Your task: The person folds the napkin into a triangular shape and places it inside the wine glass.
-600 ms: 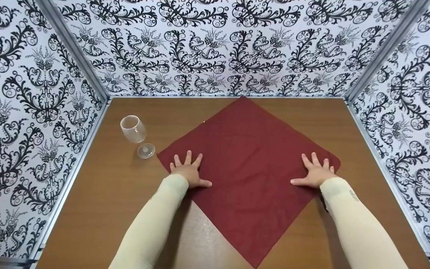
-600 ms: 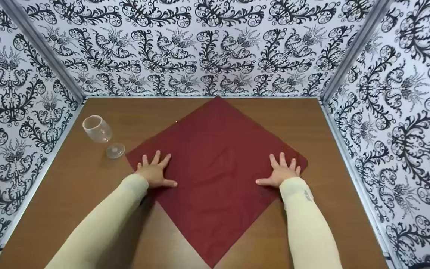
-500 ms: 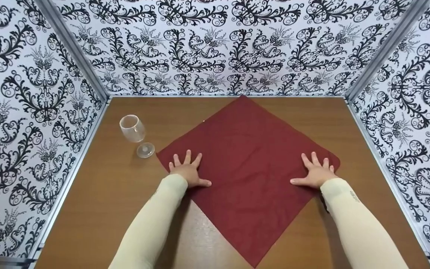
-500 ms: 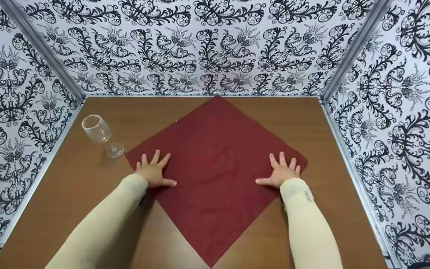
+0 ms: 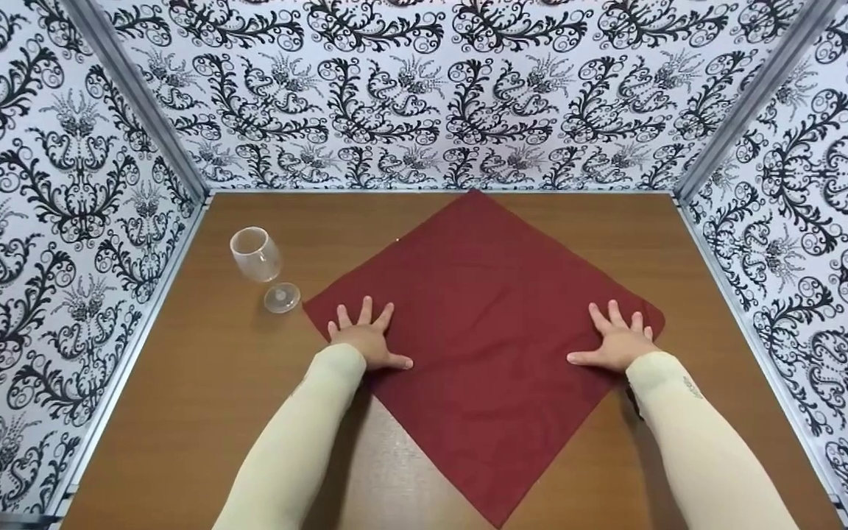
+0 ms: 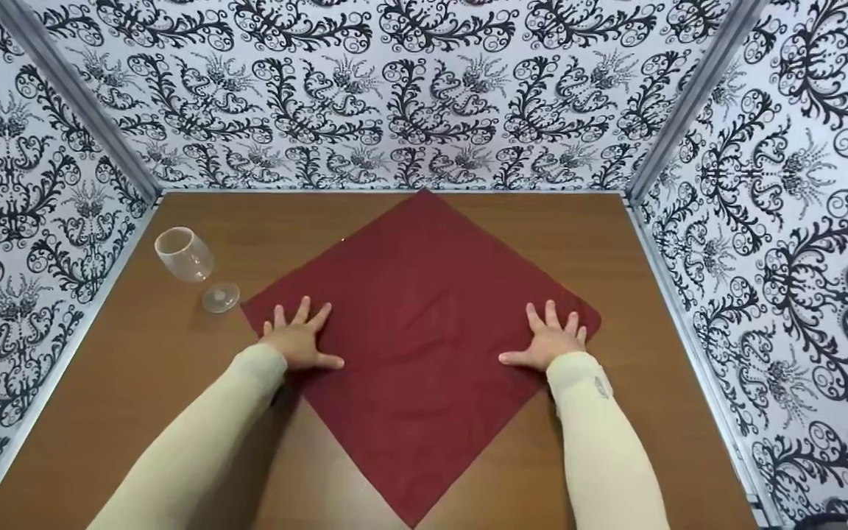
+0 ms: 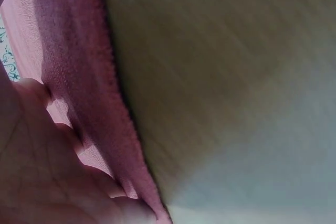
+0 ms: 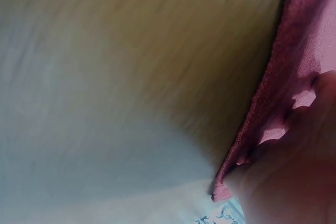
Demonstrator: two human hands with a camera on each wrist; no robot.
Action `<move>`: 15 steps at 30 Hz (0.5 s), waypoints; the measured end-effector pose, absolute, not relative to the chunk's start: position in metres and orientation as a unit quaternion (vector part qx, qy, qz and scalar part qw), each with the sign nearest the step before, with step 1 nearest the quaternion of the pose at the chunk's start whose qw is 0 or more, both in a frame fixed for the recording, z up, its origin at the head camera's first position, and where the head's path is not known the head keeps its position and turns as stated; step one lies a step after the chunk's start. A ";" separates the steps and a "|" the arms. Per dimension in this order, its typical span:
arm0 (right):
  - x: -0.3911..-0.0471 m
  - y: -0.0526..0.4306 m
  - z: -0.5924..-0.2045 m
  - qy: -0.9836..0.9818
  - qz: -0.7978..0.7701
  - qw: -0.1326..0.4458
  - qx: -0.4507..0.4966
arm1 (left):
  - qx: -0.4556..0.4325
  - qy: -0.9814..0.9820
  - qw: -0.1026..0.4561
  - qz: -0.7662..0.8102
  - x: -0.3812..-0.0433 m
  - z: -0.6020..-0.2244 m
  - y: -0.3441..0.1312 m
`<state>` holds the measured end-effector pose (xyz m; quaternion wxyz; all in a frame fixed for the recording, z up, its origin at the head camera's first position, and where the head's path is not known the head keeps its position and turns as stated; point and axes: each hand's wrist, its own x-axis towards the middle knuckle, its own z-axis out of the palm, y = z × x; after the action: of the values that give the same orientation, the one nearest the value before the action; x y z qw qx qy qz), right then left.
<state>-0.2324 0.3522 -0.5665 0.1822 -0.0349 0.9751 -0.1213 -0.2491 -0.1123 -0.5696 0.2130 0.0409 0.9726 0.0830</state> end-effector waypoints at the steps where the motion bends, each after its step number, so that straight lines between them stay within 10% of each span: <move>1: -0.233 0.352 -0.566 0.975 -0.123 0.181 -0.035 | 0.040 0.973 0.212 0.084 -0.248 -0.568 -0.112; 15: -0.232 0.350 -0.566 0.974 -0.124 0.187 -0.032 | 0.042 0.974 0.209 0.080 -0.244 -0.565 -0.112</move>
<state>-0.2319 0.3499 -0.5664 0.1867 -0.0321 0.9740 -0.1242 -0.2443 -0.1121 -0.5653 0.2086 0.0425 0.9738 0.0798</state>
